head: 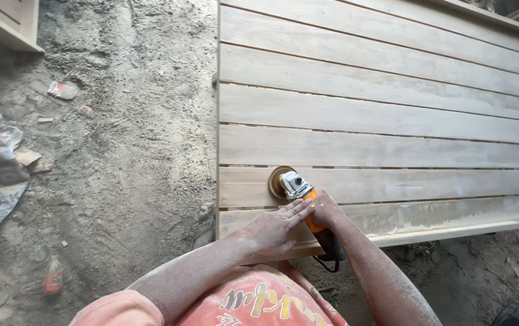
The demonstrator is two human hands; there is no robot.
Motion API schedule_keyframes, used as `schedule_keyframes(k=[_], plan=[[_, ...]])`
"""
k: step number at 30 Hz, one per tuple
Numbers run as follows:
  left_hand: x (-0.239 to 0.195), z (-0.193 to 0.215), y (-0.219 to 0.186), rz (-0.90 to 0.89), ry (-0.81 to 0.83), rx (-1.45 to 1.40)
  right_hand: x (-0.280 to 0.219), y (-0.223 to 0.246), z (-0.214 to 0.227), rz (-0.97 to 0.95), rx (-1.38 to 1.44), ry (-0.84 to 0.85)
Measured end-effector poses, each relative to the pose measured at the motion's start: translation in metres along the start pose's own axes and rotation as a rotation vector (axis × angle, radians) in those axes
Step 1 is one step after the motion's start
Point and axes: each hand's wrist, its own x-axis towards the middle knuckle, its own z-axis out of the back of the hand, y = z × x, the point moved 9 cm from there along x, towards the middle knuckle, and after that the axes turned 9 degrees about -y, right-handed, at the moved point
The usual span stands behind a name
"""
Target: The person uses an angle grinder with a sanding disc to smooth the surface of a wooden pallet. They systematically move the tool across the slats, holding the wood steady with their left hand while operating the grinder with their right.
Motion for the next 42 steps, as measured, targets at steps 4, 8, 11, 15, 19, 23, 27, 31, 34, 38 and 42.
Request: schedule_keyframes(k=[4,8,11,15,19,23,27,31,34,38,42], plan=[[0.050,-0.037,-0.004,-0.073,0.026,0.016,0.001,-0.067,-0.006,-0.036,-0.029,-0.022],[0.100,-0.077,-0.014,-0.041,0.110,-0.012,-0.006,-0.138,0.000,-0.046,0.080,-0.099],[0.141,-0.095,-0.038,-0.156,0.072,0.019,-0.010,-0.189,0.010,-0.042,0.142,-0.171],[0.189,-0.131,-0.051,-0.097,0.186,0.006,-0.034,-0.264,0.008,-0.248,0.324,-0.205],[0.243,-0.158,-0.064,-0.069,0.288,0.043,-0.051,-0.323,0.017,-0.488,0.645,-0.248],[0.275,-0.178,-0.076,-0.066,0.273,0.253,-0.059,-0.342,0.021,-0.690,0.955,-0.237],[0.262,-0.164,-0.076,-0.075,0.077,0.338,-0.050,-0.316,0.030,-0.741,0.915,-0.161],[0.205,-0.128,-0.057,-0.005,0.086,0.260,-0.031,-0.245,0.036,-0.531,0.692,-0.065],[0.165,-0.093,-0.048,0.041,0.093,0.251,-0.019,-0.193,0.045,-0.358,0.540,-0.109],[0.109,-0.054,-0.035,0.129,0.102,0.238,-0.002,-0.121,0.039,-0.111,0.208,-0.053],[0.056,-0.020,-0.019,0.198,-0.044,0.234,0.020,-0.042,0.027,0.172,-0.062,-0.008]])
